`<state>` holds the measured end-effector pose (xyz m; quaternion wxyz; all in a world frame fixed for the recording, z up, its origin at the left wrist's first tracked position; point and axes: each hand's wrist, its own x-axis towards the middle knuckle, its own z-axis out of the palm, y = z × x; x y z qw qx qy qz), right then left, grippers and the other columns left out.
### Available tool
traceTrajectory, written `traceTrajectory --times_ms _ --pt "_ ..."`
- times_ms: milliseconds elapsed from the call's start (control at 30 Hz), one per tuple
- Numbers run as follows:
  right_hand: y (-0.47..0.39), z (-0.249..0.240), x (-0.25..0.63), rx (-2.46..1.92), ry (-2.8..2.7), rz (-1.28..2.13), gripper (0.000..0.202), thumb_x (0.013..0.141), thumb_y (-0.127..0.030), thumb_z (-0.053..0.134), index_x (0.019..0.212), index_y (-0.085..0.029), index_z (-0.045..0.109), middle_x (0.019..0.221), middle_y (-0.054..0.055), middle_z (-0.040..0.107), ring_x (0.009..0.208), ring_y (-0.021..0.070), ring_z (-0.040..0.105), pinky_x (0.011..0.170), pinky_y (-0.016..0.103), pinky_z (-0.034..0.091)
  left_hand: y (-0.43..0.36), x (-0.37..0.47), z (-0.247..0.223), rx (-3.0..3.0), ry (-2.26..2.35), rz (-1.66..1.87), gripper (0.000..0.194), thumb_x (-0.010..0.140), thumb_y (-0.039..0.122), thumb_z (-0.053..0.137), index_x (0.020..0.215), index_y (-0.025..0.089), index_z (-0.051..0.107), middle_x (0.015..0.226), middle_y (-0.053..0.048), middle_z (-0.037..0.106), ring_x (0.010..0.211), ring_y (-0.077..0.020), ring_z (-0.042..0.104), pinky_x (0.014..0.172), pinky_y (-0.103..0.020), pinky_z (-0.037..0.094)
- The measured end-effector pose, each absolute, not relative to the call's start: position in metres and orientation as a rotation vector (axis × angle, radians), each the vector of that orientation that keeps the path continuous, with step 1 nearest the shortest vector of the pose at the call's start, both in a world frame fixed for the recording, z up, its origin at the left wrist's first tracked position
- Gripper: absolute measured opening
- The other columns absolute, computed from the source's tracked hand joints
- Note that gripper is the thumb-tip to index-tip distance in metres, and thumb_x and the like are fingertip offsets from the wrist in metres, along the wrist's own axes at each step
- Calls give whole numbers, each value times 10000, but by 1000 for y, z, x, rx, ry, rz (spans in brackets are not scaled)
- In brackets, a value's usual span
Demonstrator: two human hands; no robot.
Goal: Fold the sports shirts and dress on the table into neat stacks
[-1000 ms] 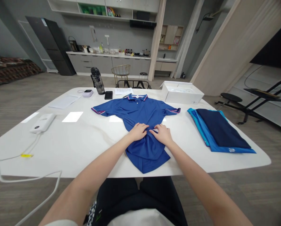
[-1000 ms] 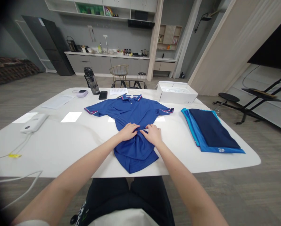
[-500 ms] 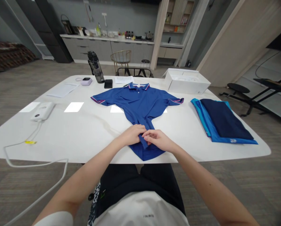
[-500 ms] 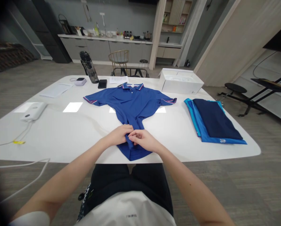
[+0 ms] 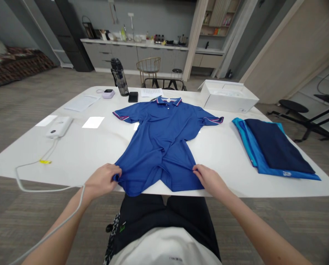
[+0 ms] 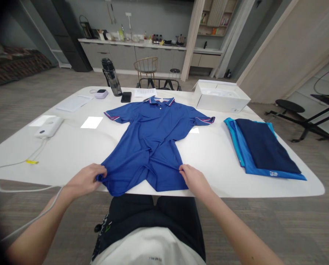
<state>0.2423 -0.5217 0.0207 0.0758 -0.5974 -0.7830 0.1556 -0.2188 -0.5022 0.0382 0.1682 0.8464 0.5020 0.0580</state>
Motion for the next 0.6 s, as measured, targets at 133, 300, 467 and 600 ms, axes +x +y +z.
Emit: traceTrajectory --times_ms 133,300,467,600 --pt "-537 36 287 -1967 -2424 585 163 957 -260 510 946 -252 672 860 38 734 771 217 690 687 303 467 -507 -225 49 2380 1456 260 251 866 282 477 955 272 712 964 -5 744 907 -217 669 881 -339 499" --pt "-531 59 295 -1997 -2439 475 128 929 -303 578 904 -265 698 889 43 716 797 225 683 714 316 491 -496 -170 59 2413 1357 331 354 1024 399 374 996 269 703 1003 -12 717 942 -188 666 892 -304 507" --pt "-490 42 234 -1585 -2318 366 342 1004 -394 466 1258 -239 634 1338 103 611 1233 237 584 1049 374 461 -448 -122 40 2636 1232 310 337 1014 397 455 1244 239 644 1262 -84 640 1152 -225 608 1022 -368 481" --pt "-456 6 210 -1796 -2282 181 564 1034 -490 370 1499 -185 464 1604 125 369 1485 312 312 1199 518 266 -418 -115 13 2684 1373 270 572 1007 489 448 1532 265 406 1603 -116 370 1462 -300 361 1188 -535 302"
